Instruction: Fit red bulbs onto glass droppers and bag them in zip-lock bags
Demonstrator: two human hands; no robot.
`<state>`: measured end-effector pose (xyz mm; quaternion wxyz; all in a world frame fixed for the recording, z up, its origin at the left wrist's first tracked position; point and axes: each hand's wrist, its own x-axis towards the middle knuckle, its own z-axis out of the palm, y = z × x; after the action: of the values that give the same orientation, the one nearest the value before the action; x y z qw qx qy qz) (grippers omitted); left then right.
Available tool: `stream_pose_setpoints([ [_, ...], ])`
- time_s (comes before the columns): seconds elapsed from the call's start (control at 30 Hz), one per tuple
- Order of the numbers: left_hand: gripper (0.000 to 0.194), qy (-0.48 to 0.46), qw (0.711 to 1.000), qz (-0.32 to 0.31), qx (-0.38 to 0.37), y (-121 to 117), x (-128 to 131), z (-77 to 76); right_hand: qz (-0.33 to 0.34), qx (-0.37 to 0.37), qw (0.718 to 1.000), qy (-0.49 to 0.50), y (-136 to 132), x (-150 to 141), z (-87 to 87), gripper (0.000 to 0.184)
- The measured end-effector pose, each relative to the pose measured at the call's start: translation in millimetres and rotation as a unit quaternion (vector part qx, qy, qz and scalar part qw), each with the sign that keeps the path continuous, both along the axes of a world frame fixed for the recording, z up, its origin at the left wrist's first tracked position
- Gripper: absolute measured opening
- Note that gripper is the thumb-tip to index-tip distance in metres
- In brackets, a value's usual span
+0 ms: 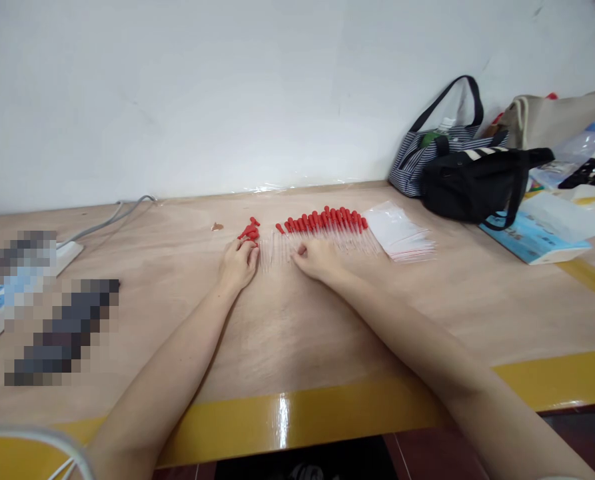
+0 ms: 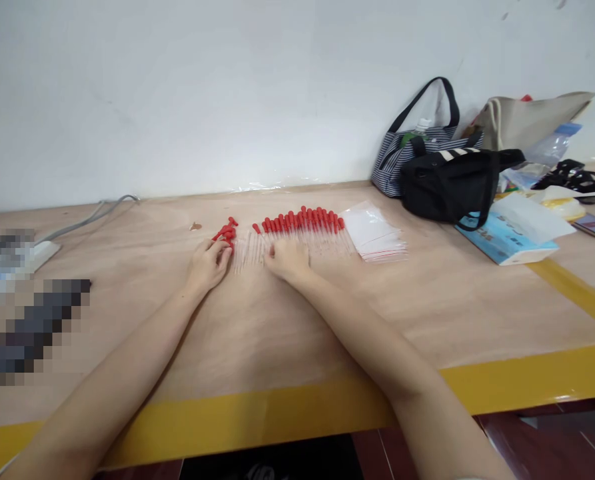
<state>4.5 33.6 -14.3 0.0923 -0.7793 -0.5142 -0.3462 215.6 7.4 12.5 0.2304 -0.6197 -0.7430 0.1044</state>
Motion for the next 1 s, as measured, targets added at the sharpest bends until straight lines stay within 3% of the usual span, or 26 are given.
stream_pose_setpoints([
  [0.17,0.02,0.027,0.999,0.012,-0.012,-1.8,1.0,0.8,-0.033,-0.059,0.997,-0.039,0.4,-25.6,2.5,0.024],
  [0.43,0.015,0.023,0.999,0.007,-0.029,-0.3,1.8,2.6,-0.061,-0.137,0.988,-0.03,16.3,-39.2,15.9,0.021],
  [0.57,0.021,0.014,1.0,0.016,-0.02,0.7,1.4,-0.4,-0.048,-0.176,0.981,0.069,24.2,-30.6,19.3,0.013],
  [0.63,0.029,0.0,1.0,0.02,-0.006,2.3,0.3,-3.5,-0.034,-0.255,0.947,0.194,27.6,-22.1,22.8,0.018],
  [0.73,0.037,-0.023,1.0,0.014,0.015,4.3,-1.6,-7.3,-0.015,-0.396,0.842,0.366,28.9,-8.2,28.2,0.029],
  [0.83,0.034,-0.071,0.997,0.008,0.022,2.8,-1.4,-6.1,0.023,-0.441,0.763,0.472,20.8,6.2,30.0,0.027],
  [0.9,0.029,-0.133,0.991,0.012,0.014,-1.0,1.7,-2.2,0.059,-0.419,0.749,0.51,11.0,16.9,27.6,0.02],
  [1.0,0.021,-0.239,0.971,0.0,-0.017,-10.3,12.2,4.5,0.099,-0.334,0.78,0.52,-4.0,35.2,17.0,0.005],
])
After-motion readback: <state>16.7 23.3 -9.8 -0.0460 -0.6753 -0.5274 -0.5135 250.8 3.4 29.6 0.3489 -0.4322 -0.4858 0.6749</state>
